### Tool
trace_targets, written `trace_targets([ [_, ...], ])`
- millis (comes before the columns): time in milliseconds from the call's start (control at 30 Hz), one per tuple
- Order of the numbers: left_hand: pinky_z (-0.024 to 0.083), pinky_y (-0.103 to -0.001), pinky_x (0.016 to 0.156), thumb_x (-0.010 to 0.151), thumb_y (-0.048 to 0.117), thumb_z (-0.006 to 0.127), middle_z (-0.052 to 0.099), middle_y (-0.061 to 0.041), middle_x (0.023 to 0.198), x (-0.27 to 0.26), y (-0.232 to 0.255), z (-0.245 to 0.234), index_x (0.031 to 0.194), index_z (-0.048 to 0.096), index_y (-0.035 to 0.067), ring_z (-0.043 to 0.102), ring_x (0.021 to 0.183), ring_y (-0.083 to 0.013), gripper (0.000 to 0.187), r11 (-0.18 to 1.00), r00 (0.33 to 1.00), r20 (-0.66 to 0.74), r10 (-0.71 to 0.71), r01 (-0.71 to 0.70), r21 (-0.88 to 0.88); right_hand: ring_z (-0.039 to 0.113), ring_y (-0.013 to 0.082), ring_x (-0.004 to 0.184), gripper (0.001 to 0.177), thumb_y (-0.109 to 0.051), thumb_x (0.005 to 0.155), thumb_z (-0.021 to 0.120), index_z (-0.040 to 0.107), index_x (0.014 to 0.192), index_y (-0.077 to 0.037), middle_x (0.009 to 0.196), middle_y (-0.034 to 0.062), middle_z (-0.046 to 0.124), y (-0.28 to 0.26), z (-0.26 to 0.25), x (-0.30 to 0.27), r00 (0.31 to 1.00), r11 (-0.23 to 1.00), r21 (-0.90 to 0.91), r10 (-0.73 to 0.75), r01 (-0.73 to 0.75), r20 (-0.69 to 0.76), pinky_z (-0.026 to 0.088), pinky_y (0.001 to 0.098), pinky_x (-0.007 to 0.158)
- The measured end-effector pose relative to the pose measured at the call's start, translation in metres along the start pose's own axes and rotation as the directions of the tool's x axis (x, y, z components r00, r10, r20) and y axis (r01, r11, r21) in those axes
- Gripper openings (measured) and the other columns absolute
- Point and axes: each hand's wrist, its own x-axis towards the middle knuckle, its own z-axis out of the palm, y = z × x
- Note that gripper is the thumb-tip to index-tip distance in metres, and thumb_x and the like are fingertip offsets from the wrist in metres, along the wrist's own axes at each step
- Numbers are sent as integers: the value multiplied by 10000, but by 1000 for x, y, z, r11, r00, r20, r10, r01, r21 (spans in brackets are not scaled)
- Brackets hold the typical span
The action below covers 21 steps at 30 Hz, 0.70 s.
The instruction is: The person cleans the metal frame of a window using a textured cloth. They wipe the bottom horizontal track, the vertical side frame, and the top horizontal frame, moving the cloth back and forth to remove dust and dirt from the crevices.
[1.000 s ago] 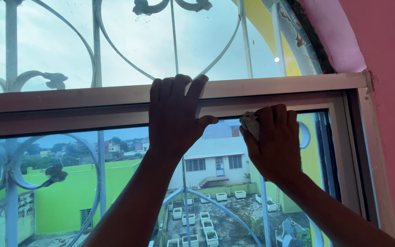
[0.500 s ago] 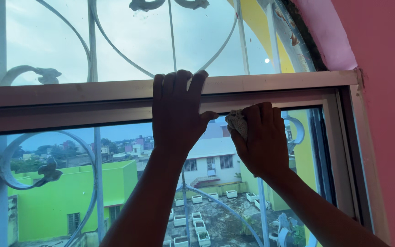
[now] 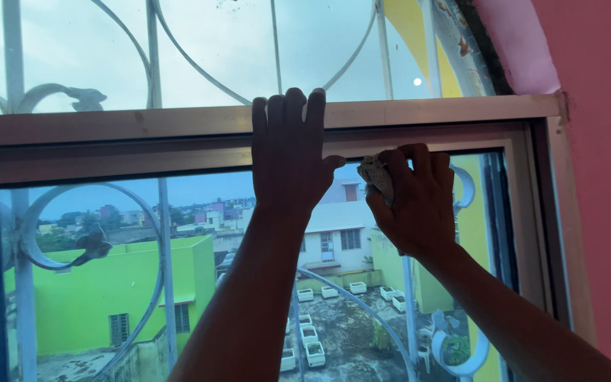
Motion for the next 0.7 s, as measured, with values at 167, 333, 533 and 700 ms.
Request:
trace_targets([
  [167,295,-588,1148,571,510,943,516,-182,1199,0,-1,-1,1371,496,23,495,1183,-378,1038,1000,997,71,1,-3,30,497,351,1077,482,-288,832,727,594,1237,-62,1203,178,533,9,-2,-4,999,998,40,-38,37,12,428,489,839],
  [333,287,-561,1170,568,505,935,517,-166,1247,-2,-1,0,1392,484,42,487,1230,-368,1048,998,999,42,-1,-1,65,495,344,1034,437,-292,903,729,567,1244,-74,1197,179,496,14,-7,-11,993,993,2,119,-119,-15,438,507,846],
  [533,339,-553,1180,582,460,966,536,-138,1210,0,2,4,1350,533,41,519,1199,-340,977,997,999,3,-35,35,76,477,365,1014,523,-336,883,753,497,1229,-39,1146,214,445,2,13,-9,961,964,23,267,-266,-72,429,510,779],
  [700,344,-566,1165,517,492,967,545,-147,1199,-3,2,7,1332,545,32,532,1171,-338,1027,999,999,-25,-20,21,45,478,362,1018,470,-332,924,743,486,1185,-37,1129,211,436,-15,23,-6,967,971,50,239,-236,-87,422,521,814],
])
